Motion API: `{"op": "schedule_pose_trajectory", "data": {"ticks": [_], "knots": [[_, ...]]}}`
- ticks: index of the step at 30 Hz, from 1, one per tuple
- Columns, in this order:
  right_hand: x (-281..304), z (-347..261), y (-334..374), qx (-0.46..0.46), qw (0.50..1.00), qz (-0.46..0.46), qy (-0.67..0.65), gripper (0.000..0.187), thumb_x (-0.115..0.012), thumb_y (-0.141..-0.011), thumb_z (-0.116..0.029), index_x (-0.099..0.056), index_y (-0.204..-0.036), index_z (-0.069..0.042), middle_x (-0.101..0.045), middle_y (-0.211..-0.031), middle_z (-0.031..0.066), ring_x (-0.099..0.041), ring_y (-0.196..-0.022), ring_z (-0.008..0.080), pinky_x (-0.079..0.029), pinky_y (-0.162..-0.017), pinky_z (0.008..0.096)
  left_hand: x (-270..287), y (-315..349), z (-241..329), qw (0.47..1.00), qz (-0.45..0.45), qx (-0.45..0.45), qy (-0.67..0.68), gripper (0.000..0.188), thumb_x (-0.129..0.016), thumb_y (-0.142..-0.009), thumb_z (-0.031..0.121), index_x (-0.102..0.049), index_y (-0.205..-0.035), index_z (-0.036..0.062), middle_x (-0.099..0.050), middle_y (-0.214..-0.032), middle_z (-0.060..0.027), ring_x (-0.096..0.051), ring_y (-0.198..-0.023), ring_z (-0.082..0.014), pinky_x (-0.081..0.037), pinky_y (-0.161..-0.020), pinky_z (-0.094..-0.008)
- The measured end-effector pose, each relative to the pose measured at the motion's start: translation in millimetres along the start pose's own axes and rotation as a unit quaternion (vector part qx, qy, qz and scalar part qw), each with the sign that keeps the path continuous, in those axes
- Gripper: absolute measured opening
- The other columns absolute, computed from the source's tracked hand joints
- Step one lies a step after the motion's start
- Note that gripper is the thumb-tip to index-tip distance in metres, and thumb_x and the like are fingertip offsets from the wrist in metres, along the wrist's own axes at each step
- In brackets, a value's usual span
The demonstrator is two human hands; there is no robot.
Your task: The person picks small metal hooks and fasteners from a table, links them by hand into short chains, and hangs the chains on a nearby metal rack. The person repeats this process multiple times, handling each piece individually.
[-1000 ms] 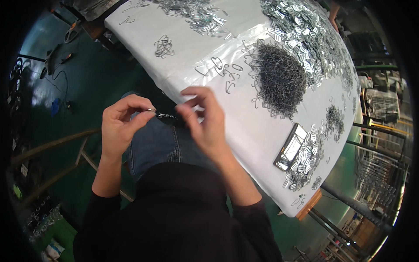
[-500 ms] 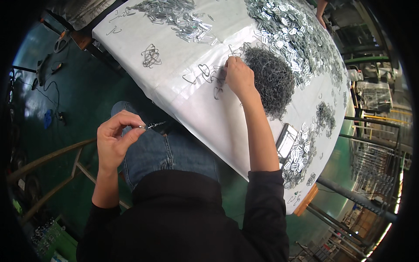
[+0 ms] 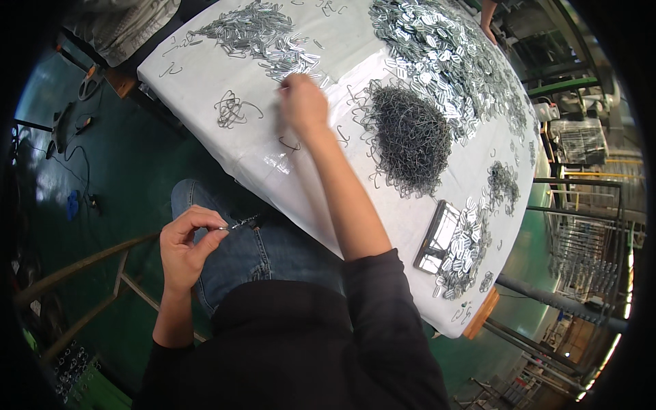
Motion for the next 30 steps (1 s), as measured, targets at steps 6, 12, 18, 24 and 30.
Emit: {"op": "schedule_pose_trajectory", "data": {"ticks": [6, 12, 18, 24, 30], "knots": [[59, 95, -28, -0.244, 0.925, -0.131, 0.259, 0.032, -0.065, -0.085, -0.031, -0.069, -0.103, -0.004, -0.067, -0.109, 0.0174, -0.064, -0.105, 0.0294, -0.051, -0.087, 0.0421, 0, -1, 4, 0.997, 0.008, -0.057, -0.042, 0.014, -0.074, -0.072, -0.003, -0.069, -0.084, 0.0031, -0.068, -0.082, -0.0038, -0.058, -0.071, -0.0118, -0.046, -0.061, -0.0238], [48, 84, -19, -0.138, 0.946, -0.166, 0.240, 0.033, -0.059, -0.086, -0.028, -0.068, -0.103, -0.001, -0.066, -0.107, 0.0206, -0.062, -0.104, 0.0362, -0.050, -0.087, 0.0431, 5, 5, -5, 0.999, 0.045, 0.008, -0.024, 0.012, -0.069, -0.079, -0.002, -0.070, -0.089, 0.0037, -0.070, -0.084, -0.0038, -0.062, -0.068, -0.0077, -0.045, -0.060, -0.0200], [48, 13, 61, -0.121, 0.956, -0.137, -0.230, 0.013, -0.064, -0.087, -0.011, -0.064, -0.091, 0.001, -0.063, -0.073, 0.0055, -0.059, -0.063, 0.0090, -0.047, -0.053, 0.0249, 10, 3, -14, 0.996, 0.087, -0.015, 0.031, 0.012, -0.067, -0.083, -0.003, -0.068, -0.094, 0.0004, -0.069, -0.088, -0.0050, -0.063, -0.073, -0.0079, -0.049, -0.064, -0.0195], [44, -89, 151, -0.177, 0.759, -0.217, -0.587, 0.012, -0.065, -0.089, -0.006, -0.062, -0.094, 0.004, -0.065, -0.084, 0.0095, -0.063, -0.068, 0.0135, -0.050, -0.054, 0.0220, 9, 2, -19, 0.993, 0.110, 0.006, 0.050, 0.014, -0.066, -0.083, -0.003, -0.068, -0.097, -0.0001, -0.069, -0.093, -0.0057, -0.065, -0.077, -0.0100, -0.052, -0.067, -0.0211], [39, -110, 154, -0.146, 0.790, -0.176, -0.569, 0.004, -0.066, -0.087, -0.004, -0.065, -0.089, 0.000, -0.059, -0.100, 0.0048, -0.057, -0.085, 0.0102, -0.046, -0.068, 0.0224, 10, 0, -15, 0.991, 0.127, -0.022, 0.025, 0.019, -0.067, -0.082, -0.003, -0.066, -0.100, 0.0001, -0.070, -0.095, -0.0068, -0.068, -0.085, -0.0127, -0.053, -0.069, -0.0216]]}}
Point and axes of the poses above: each hand's wrist, its own y-axis away from the middle knuckle, its own x-axis out of the back of the hand, z = x × y, the point moved 6 cm from there along -y, towards the middle knuckle
